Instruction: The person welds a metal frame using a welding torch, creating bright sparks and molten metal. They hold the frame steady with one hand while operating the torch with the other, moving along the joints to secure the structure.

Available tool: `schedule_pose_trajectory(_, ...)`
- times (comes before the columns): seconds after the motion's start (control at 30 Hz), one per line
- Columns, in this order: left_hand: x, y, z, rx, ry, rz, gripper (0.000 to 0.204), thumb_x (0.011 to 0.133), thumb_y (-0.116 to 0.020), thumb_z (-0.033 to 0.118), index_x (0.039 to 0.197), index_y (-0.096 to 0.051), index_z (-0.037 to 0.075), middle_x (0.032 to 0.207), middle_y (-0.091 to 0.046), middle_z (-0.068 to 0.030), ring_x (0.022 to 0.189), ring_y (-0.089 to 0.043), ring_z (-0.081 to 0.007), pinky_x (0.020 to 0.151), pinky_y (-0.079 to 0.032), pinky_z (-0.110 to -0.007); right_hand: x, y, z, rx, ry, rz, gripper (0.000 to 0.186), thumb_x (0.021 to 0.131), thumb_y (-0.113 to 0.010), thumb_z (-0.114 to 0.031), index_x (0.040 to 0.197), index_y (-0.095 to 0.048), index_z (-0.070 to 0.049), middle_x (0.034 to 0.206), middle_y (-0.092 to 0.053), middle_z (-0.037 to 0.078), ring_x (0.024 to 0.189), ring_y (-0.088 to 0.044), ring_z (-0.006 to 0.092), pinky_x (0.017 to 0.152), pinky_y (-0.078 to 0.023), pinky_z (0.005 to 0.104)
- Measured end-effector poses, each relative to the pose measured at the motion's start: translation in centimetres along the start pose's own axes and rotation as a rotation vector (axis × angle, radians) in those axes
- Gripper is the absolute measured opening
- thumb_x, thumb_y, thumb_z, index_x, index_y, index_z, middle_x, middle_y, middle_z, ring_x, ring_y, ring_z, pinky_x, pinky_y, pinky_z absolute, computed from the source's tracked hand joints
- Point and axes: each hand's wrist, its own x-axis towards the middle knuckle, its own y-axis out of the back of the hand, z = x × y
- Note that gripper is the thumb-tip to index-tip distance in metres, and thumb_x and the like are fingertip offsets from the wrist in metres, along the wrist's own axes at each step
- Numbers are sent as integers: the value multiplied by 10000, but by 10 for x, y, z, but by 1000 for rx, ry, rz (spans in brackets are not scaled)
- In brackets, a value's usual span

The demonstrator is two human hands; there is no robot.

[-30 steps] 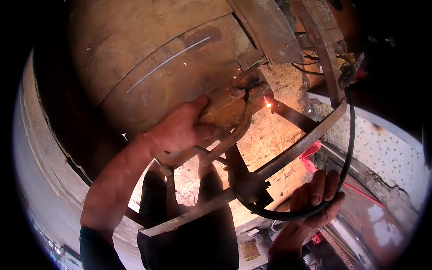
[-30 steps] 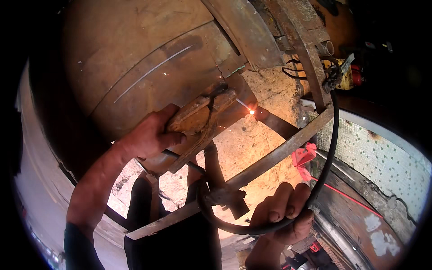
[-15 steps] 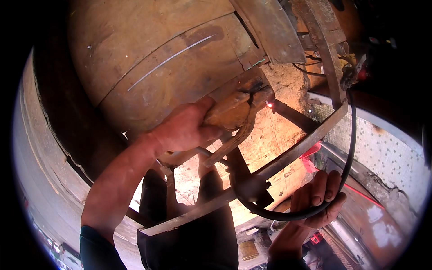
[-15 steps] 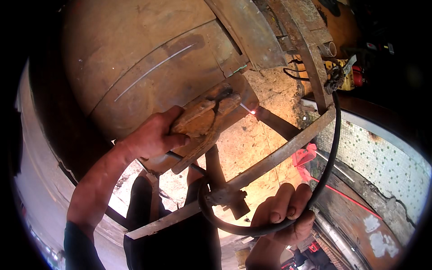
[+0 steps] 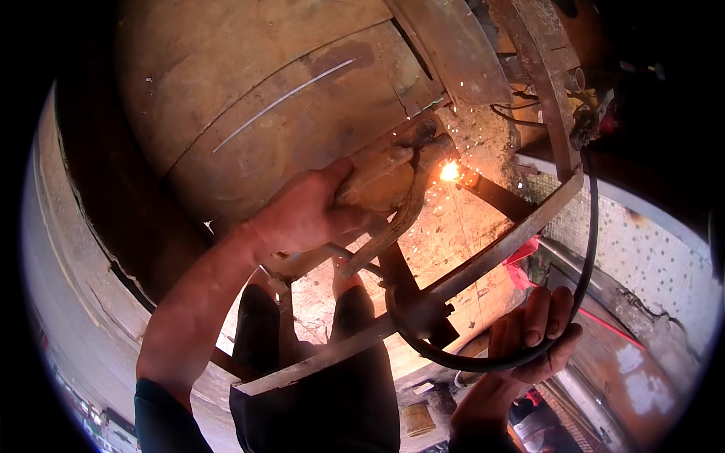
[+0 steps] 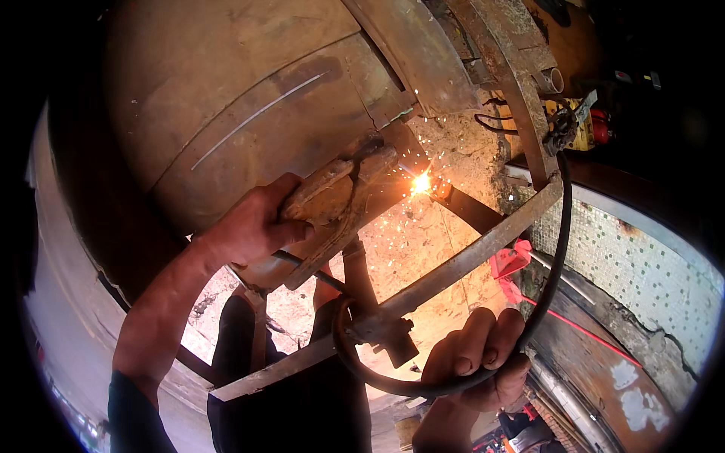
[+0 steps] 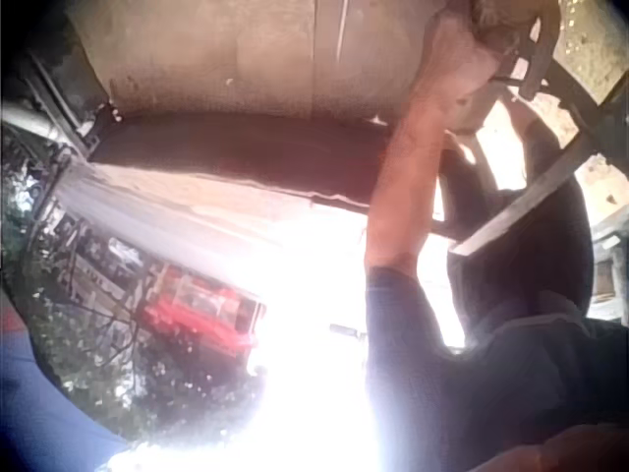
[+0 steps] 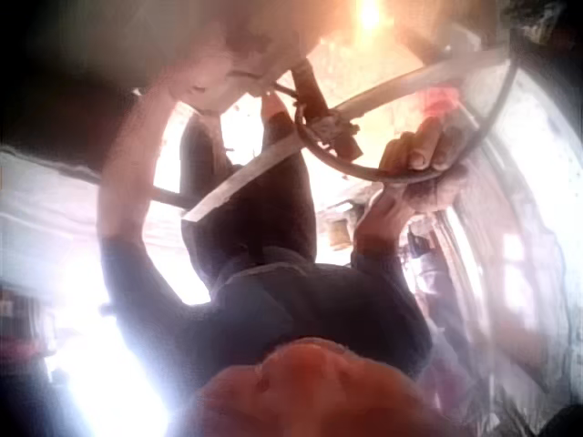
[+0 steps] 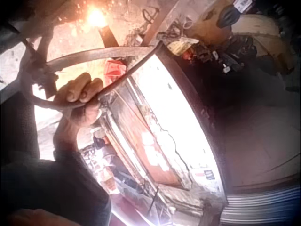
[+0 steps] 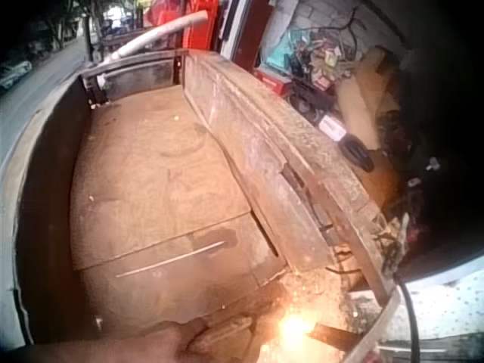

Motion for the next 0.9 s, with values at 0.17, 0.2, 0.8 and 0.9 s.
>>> schedule_pose_trajectory(0.17, 0, 3, 2, 22, 2, -1, 379, 777, -699, 90, 1089, -509, -12, 817, -592, -124, 780, -554, -178, 722, -448, -322, 0, 1, 0, -1, -4, -12, 282, 982, -457, -286, 869, -338, -57, 851, -446, 155, 452, -409, 189, 418, -431, 334)
schedule_pose_trajectory(0.2, 0, 3, 2, 27, -6, 0, 381, 778, -698, 92, 1092, -509, -12, 823, -594, -127, 784, -557, -181, 724, -449, -326, 1, 0, 1, 12, -9, -13, 282, 982, -457, -286, 870, -339, -55, 852, -447, 156, 457, -414, 191, 422, -434, 335)
schedule_pose_trajectory(0.8, 11, -3, 6, 131, -38, -27, 401, 774, -710, 156, 1069, -498, -14, 830, -612, -202, 781, -610, -306, 728, -461, -377, 1, 2, 2, -17, 14, -12, 292, 981, -456, -291, 863, -331, -55, 835, -442, 158, 433, -389, 174, 403, -433, 320)
schedule_pose_trajectory(0.9, 11, -4, 0, 129, -66, -12, 399, 773, -711, 161, 1066, -500, -9, 835, -613, -203, 781, -610, -316, 728, -463, -380, 2, 0, 3, -69, 4, 6, 277, 985, -461, -282, 860, -332, -71, 789, -435, 119, 416, -376, 165, 368, -390, 286)
